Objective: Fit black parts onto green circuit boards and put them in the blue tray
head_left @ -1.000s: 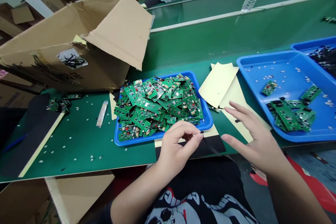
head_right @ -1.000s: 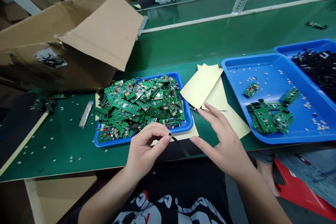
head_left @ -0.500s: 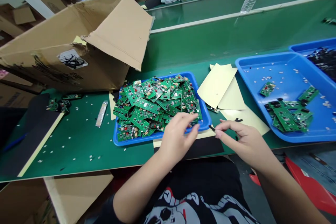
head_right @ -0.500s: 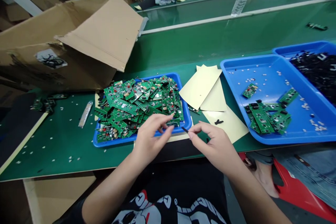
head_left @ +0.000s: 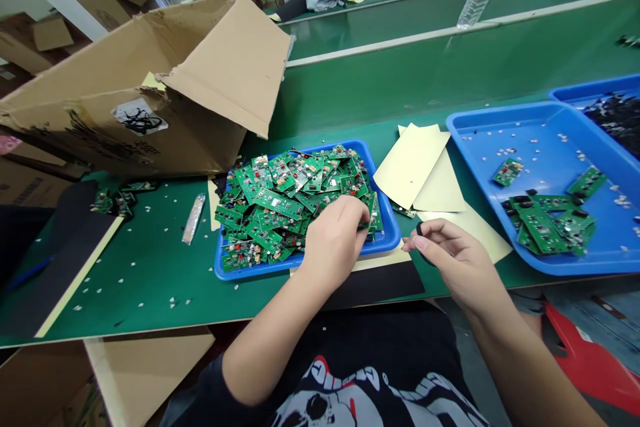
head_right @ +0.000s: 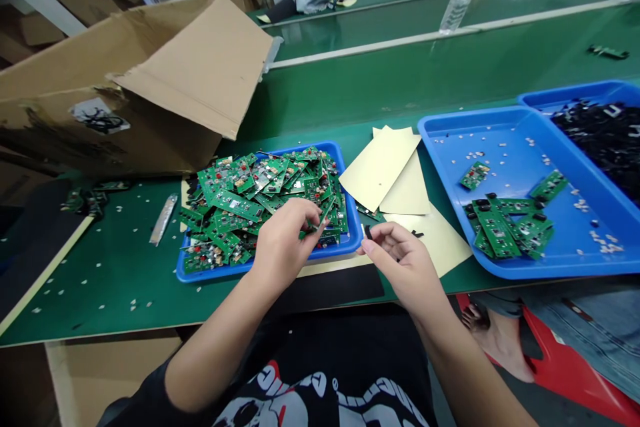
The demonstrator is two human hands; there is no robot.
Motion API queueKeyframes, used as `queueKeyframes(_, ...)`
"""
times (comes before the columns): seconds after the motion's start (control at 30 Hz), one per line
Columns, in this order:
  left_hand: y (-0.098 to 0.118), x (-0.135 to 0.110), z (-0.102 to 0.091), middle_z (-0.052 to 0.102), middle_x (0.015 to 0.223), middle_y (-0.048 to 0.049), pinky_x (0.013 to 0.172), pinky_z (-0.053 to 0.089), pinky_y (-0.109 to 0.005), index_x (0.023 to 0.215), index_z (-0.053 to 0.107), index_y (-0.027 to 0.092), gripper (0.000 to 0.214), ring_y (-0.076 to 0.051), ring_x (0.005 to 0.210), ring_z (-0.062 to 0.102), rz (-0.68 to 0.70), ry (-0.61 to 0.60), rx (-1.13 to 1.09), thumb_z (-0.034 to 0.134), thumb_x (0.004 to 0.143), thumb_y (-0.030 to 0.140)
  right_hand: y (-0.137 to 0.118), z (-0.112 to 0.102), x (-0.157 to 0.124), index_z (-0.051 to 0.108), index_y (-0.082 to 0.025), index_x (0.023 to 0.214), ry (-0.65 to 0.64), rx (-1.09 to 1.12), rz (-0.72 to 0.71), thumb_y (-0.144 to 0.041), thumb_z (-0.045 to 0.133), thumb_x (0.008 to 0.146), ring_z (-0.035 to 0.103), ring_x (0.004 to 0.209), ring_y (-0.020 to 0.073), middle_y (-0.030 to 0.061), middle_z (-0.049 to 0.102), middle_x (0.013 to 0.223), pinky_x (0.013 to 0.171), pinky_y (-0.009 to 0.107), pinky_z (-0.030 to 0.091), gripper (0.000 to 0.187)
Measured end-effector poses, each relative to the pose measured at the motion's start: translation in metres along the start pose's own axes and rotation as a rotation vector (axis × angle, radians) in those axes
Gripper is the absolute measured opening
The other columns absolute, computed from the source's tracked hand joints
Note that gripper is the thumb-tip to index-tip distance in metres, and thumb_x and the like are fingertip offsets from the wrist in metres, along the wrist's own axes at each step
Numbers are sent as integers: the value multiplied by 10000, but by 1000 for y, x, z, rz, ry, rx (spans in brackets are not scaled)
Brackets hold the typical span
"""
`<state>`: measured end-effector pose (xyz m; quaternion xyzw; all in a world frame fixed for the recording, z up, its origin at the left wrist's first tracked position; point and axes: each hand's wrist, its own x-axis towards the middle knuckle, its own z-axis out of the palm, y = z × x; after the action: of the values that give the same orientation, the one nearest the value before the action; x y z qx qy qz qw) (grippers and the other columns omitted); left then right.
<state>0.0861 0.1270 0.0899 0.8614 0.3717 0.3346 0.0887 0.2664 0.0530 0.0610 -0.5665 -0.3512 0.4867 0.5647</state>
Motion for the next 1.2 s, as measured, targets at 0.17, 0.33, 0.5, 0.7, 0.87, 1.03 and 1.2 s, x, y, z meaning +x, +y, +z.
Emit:
queueKeyframes(0.17,13,-25,-16,690,939,-66,688,529,-239,784,572,201,199,-150,823,648,183,137,-109,464,865,55,-1,21,-1,564,-232,829,3,172,-44,-445,735,741,652,704,166,0,614,792,753,370,565,287)
queueKeyframes(0.33,19,-41,-12,662,966,-58,719,547,-251,777,578,203,169,-154,861,643,144,99,-223,528,844,55,-7,36,-3,574,-231,812,36,236,-68,-304,798,664,601,713,137,-4,600,802,660,270,549,278)
queueKeyframes(0.5,17,-48,-4,556,1141,-78,797,586,-303,1024,581,231,267,-154,926,645,-119,134,-538,615,808,77,-7,40,-1,576,-225,796,100,274,-59,-232,790,648,581,729,110,-21,582,786,662,212,524,260)
queueKeyframes(0.7,30,-51,1,611,1064,-76,810,579,-300,1173,487,228,531,-162,919,653,-579,-83,-1132,759,717,231,-5,44,-2,555,-225,803,197,300,-72,-219,797,656,561,716,80,-36,564,783,675,174,508,283)
queueKeyframes(0.87,35,-48,7,597,714,21,685,538,-247,862,570,191,269,-99,644,594,-841,141,-1239,740,747,363,0,45,-10,565,-229,824,198,284,-88,-230,799,676,596,730,96,-28,592,798,704,208,526,278)
queueKeyframes(1.03,24,-38,-3,563,714,17,635,470,-205,661,572,166,286,-90,655,525,-865,259,-1185,742,733,383,-2,24,-13,602,-230,857,115,47,-196,-328,661,843,662,752,168,2,639,763,715,306,556,115)
queueKeyframes(1.2,29,-22,-21,617,695,-6,587,466,-211,801,684,149,193,-100,611,528,-839,-84,-1119,710,757,335,-30,1,-12,616,-240,863,-125,-571,-500,-217,588,894,639,720,148,2,668,785,645,245,506,48)
